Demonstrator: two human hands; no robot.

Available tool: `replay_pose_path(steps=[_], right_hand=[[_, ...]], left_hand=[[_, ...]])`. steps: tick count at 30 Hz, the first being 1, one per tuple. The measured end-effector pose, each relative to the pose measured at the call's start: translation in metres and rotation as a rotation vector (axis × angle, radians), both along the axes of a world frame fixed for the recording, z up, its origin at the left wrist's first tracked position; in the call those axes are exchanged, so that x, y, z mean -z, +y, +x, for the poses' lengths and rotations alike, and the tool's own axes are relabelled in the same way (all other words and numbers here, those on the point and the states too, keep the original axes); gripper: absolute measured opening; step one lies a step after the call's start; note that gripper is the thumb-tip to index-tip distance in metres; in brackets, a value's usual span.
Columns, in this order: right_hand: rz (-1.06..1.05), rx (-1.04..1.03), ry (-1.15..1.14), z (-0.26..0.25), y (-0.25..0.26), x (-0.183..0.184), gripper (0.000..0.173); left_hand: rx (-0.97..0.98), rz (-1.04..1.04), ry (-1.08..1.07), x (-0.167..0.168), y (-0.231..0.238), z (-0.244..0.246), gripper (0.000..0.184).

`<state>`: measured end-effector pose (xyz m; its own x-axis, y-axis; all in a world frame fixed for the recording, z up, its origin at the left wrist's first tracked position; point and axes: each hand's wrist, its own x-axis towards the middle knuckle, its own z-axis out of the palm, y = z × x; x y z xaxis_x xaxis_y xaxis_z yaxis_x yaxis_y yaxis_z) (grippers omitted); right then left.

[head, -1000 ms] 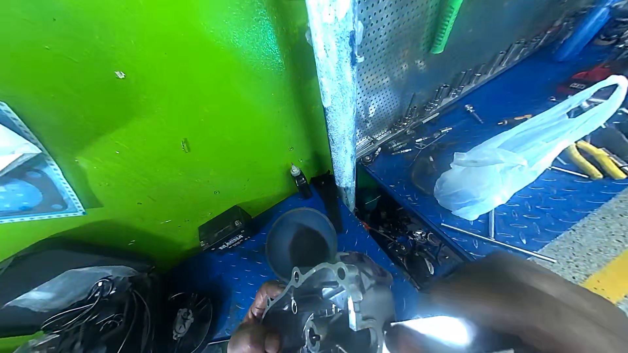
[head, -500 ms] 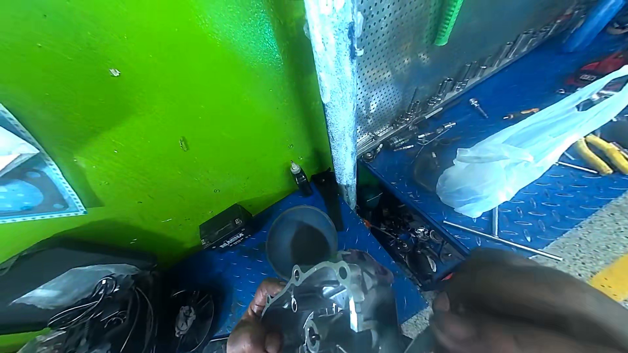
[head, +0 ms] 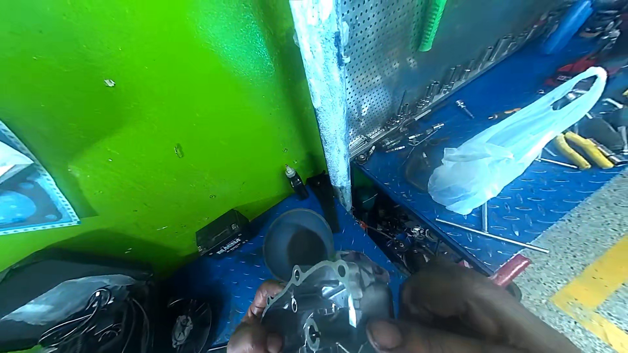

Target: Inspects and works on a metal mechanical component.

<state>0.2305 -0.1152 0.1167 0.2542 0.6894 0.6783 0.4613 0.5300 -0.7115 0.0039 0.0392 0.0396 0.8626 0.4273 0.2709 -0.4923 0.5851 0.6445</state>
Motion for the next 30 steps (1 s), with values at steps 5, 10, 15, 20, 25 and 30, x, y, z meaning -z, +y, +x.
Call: replay_pose_path(steps=[5,10,15,20,25,30], right_hand=[[0.002,0.053,-0.038,-0.002,-0.004,0.005,0.024],[0.014,0.019,-0.028,-0.004,-0.007,0.013,0.021],[0.028,0.035,0.076,0.002,-0.007,0.008,0.019],[0.058,-0.019,0.058,0.000,-0.005,-0.002,0.018],[0.079,-0.009,0.048,-0.005,-0.007,-0.001,0.017],[0.074,0.028,0.007,-0.010,-0.006,-0.005,0.017]], left_hand=[[0.058,0.030,-0.002,0.004,0.008,-0.004,0.046],[0.027,0.005,0.013,0.004,0.005,-0.002,0.046],[0.106,0.083,-0.022,0.006,0.015,-0.002,0.049],[0.092,0.051,-0.021,0.003,0.011,0.006,0.046],[0.127,0.047,-0.057,0.003,0.012,0.008,0.048],[0.142,0.045,-0.063,0.002,0.012,0.009,0.047]])
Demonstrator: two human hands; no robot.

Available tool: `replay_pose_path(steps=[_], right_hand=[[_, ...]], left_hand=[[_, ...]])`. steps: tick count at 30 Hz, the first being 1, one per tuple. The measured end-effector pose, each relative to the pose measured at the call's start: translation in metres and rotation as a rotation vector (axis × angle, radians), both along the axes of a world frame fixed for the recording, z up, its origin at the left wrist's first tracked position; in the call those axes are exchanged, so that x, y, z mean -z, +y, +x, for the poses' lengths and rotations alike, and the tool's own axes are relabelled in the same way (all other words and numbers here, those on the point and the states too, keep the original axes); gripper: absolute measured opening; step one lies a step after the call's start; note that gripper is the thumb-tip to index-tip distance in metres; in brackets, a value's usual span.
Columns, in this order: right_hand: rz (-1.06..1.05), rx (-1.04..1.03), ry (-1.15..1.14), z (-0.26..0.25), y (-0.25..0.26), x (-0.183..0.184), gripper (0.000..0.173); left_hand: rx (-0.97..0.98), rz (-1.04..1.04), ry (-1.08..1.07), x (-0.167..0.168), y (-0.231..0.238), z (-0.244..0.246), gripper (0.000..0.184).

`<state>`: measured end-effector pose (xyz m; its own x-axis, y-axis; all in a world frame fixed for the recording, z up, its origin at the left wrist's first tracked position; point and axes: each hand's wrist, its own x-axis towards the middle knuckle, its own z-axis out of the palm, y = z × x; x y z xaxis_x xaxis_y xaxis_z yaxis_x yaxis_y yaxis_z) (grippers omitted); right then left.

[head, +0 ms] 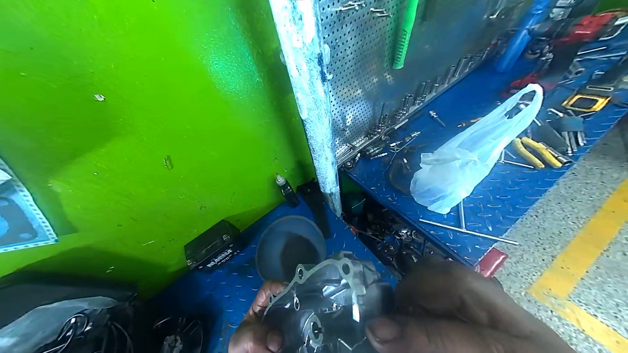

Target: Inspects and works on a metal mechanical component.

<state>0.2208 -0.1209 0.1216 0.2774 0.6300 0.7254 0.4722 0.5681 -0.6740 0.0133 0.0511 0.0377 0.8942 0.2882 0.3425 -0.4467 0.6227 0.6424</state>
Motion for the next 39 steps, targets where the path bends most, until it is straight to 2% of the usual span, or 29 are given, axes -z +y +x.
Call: replay_pose_path(steps=[10,17,21,26,36,39], right_hand=[[-0.051,0.073,-0.010,-0.009,-0.001,0.004,0.020],[-0.101,-0.075,0.083,0.001,-0.007,0.001,0.019],[-0.071,-0.055,0.122,0.007,-0.008,0.002,0.017],[-0.063,-0.009,0.036,0.001,-0.007,0.010,0.019],[-0.051,0.002,0.064,0.003,-0.013,0.014,0.018],[-0.095,0.007,0.051,0.002,-0.017,0.016,0.021]], left_hand=[[-0.049,-0.056,-0.020,0.004,-0.004,-0.002,0.046],[0.001,-0.040,0.001,0.006,0.000,-0.005,0.047],[0.011,-0.008,-0.008,0.009,0.004,-0.005,0.050],[-0.021,-0.033,0.018,0.005,-0.001,-0.005,0.045],[0.020,-0.005,0.013,0.000,0.002,-0.004,0.046],[0.007,-0.011,0.007,0.013,0.005,-0.007,0.048]])
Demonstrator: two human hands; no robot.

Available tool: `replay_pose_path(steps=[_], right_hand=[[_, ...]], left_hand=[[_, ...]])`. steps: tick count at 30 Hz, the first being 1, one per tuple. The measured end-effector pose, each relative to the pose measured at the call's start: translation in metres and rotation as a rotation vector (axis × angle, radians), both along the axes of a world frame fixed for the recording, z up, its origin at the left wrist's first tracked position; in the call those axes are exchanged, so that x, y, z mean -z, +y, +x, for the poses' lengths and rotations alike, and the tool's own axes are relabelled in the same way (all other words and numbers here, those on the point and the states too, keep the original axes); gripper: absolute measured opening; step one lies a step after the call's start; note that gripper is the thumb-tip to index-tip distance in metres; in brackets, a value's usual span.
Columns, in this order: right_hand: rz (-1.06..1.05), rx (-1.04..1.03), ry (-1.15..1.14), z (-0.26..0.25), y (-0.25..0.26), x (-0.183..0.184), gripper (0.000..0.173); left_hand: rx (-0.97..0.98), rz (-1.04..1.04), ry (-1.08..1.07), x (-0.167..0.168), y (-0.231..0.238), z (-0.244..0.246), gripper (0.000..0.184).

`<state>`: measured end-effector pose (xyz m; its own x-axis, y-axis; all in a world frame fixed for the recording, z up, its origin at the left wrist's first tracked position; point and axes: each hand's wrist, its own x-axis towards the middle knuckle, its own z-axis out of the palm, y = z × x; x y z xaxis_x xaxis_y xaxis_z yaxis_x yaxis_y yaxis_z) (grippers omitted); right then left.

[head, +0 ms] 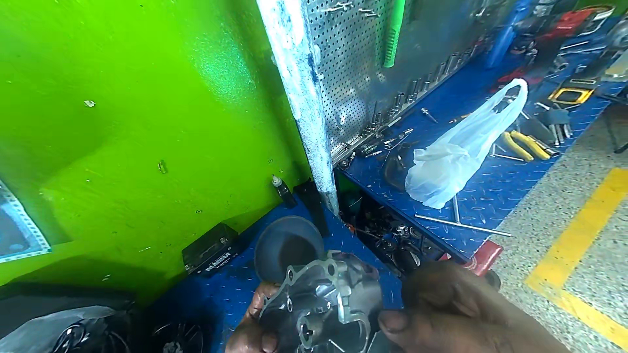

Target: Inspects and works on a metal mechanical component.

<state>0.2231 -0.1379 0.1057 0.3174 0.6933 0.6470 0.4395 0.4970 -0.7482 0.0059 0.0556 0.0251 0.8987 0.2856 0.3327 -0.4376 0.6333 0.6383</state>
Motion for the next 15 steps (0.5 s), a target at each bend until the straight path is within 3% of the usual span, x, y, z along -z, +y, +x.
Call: replay_pose_path(steps=[2,5,11,15], right_hand=[[-0.041,0.031,-0.041,-0.001,-0.004,-0.001,0.022],[-0.070,0.050,-0.118,-0.003,-0.007,0.000,0.026],[-0.008,-0.015,0.138,-0.001,-0.002,-0.007,0.018],[0.037,0.042,0.128,-0.007,0.007,-0.016,0.017]], left_hand=[[-0.018,0.010,-0.016,0.014,0.005,-0.003,0.049],[-0.017,0.013,0.001,-0.003,0.003,-0.002,0.047],[-0.018,0.036,0.003,-0.011,0.000,0.001,0.046],[-0.011,0.044,0.002,-0.010,0.001,0.002,0.046]])
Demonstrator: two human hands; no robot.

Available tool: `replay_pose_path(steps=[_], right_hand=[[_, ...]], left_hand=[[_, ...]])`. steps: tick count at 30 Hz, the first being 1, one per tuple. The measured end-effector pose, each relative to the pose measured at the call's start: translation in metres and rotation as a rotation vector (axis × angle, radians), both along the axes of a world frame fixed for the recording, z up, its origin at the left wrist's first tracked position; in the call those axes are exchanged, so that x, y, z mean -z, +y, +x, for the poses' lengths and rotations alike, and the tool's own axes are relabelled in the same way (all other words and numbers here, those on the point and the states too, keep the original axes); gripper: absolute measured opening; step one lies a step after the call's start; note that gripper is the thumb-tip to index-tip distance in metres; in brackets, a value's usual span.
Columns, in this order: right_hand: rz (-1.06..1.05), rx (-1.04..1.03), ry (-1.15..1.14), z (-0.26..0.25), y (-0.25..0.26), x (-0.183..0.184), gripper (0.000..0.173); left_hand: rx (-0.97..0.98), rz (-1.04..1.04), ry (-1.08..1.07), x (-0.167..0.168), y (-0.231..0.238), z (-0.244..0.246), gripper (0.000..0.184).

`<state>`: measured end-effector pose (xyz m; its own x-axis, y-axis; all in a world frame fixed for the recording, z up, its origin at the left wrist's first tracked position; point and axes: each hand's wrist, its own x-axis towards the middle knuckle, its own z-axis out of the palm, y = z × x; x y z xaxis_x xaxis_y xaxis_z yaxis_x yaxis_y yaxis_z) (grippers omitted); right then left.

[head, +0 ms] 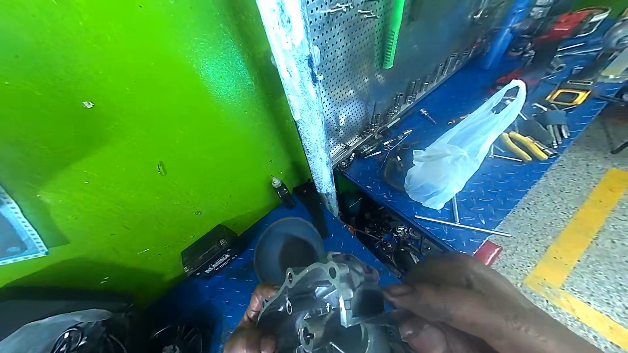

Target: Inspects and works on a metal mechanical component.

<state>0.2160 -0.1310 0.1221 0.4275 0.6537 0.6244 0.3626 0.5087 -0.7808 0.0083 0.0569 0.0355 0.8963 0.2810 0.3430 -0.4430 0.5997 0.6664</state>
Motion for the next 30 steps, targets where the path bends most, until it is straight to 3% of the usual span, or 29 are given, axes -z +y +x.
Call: replay_pose_path(steps=[7,12,17,26,30], right_hand=[[0.086,0.267,-0.312,-0.009,0.005,0.006,0.013],[0.030,0.087,-0.092,-0.012,-0.005,-0.011,0.014],[-0.048,0.046,0.134,-0.006,0.002,-0.007,0.010],[-0.014,-0.038,0.149,0.004,0.004,-0.008,0.013],[-0.007,-0.085,-0.003,0.011,0.009,-0.009,0.017]], left_hand=[[-0.026,0.001,0.010,0.001,0.000,-0.004,0.044],[-0.028,-0.006,0.003,-0.003,0.000,-0.003,0.045],[-0.057,0.052,0.017,-0.008,0.003,-0.004,0.046],[-0.034,0.056,0.019,-0.005,0.008,-0.005,0.047],[-0.037,0.032,0.022,-0.004,0.003,-0.002,0.046]])
